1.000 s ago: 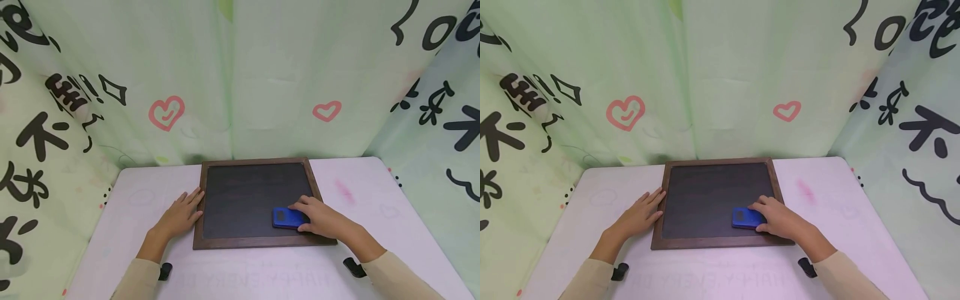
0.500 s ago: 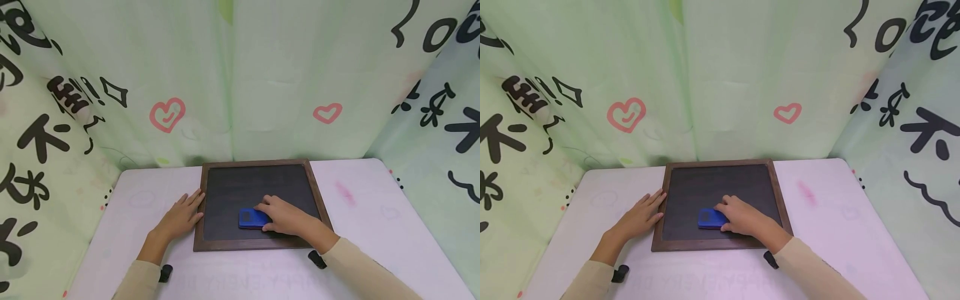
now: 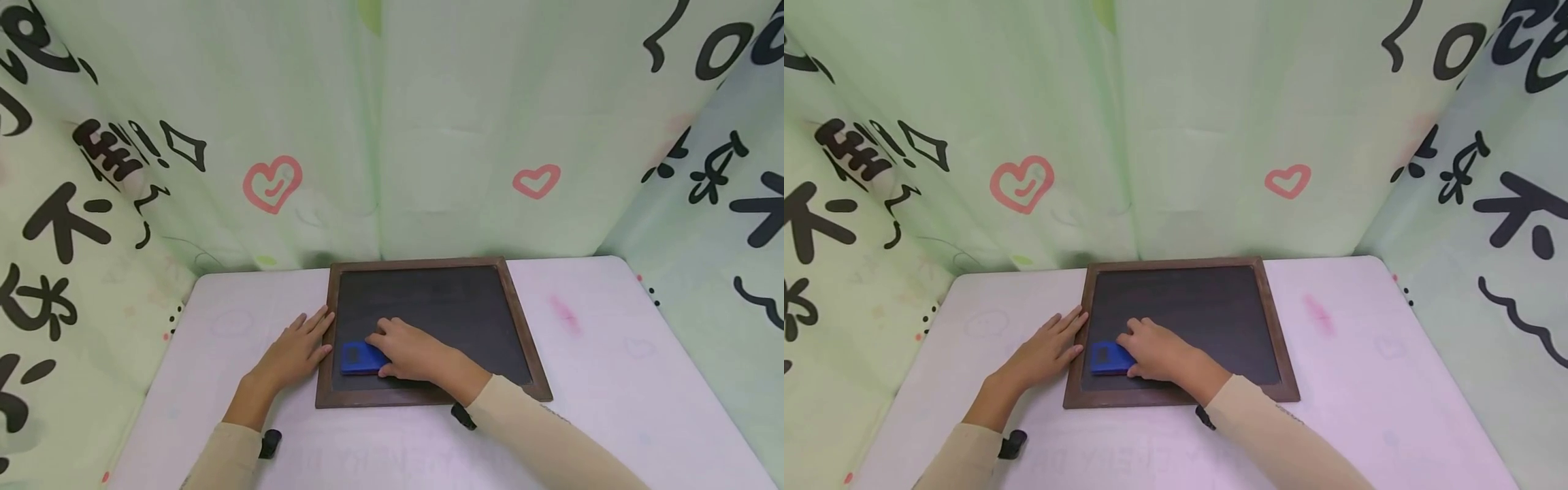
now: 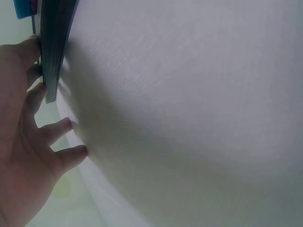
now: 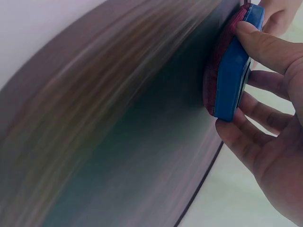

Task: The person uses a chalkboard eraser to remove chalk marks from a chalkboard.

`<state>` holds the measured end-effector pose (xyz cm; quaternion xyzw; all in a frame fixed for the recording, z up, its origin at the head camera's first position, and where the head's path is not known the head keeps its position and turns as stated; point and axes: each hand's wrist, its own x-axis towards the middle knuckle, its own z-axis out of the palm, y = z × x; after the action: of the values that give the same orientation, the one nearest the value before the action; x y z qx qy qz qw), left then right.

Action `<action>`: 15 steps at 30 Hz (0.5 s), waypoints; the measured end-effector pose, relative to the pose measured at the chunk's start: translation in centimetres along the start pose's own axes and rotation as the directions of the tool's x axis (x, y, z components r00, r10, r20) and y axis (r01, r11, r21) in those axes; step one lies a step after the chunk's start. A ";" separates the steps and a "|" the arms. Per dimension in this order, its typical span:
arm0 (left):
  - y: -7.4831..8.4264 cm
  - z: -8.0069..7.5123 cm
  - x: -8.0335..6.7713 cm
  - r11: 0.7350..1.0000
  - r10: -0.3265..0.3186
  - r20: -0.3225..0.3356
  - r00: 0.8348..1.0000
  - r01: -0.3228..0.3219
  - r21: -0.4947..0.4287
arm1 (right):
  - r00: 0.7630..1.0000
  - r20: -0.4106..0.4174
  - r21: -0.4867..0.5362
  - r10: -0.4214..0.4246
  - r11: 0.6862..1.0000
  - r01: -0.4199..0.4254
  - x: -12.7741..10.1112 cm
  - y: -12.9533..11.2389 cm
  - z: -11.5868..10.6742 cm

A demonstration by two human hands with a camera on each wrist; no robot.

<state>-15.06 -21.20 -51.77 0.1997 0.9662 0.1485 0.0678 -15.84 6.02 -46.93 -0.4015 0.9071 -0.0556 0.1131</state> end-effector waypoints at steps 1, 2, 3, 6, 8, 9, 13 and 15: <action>0.0 0.0 0.0 1.000 -0.001 0.000 1.000 0.001 0.004 | 1.000 0.002 -0.015 -0.004 1.000 0.004 0.3 -0.3 0.0; 0.0 -0.1 0.0 1.000 -0.003 -0.001 1.000 0.003 0.006 | 1.000 0.002 -0.026 -0.010 1.000 0.010 0.5 -0.6 0.1; 0.0 -0.1 0.0 1.000 -0.004 -0.002 1.000 0.004 0.006 | 1.000 0.003 -0.036 -0.016 0.999 0.016 0.7 -0.8 0.1; 0.1 -0.2 -0.1 1.000 -0.008 -0.003 1.000 0.008 0.008 | 1.000 0.011 -0.061 -0.027 0.998 0.027 1.0 -1.4 0.2; 0.2 -0.3 -0.1 1.000 -0.008 -0.001 1.000 0.008 0.006 | 0.999 0.025 -0.070 -0.022 0.997 0.024 0.9 -1.6 0.1; 0.2 -0.3 -0.1 1.000 -0.008 0.001 1.000 0.008 0.004 | 0.999 0.034 -0.072 -0.020 0.997 0.022 0.9 -1.7 0.1; 0.3 -0.3 -0.1 1.000 -0.008 0.005 1.000 0.007 0.002 | 0.997 0.071 -0.053 -0.018 0.998 0.022 0.4 -1.7 0.0; 0.3 -0.2 -0.1 1.000 -0.008 0.001 1.000 0.008 0.002 | 0.996 0.080 -0.035 -0.027 0.999 0.030 0.0 -1.6 -0.1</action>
<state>-14.93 -21.02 -51.44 0.1959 0.9671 0.1473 0.0687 -14.72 4.90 -46.57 -0.4184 0.8969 -0.0249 0.1408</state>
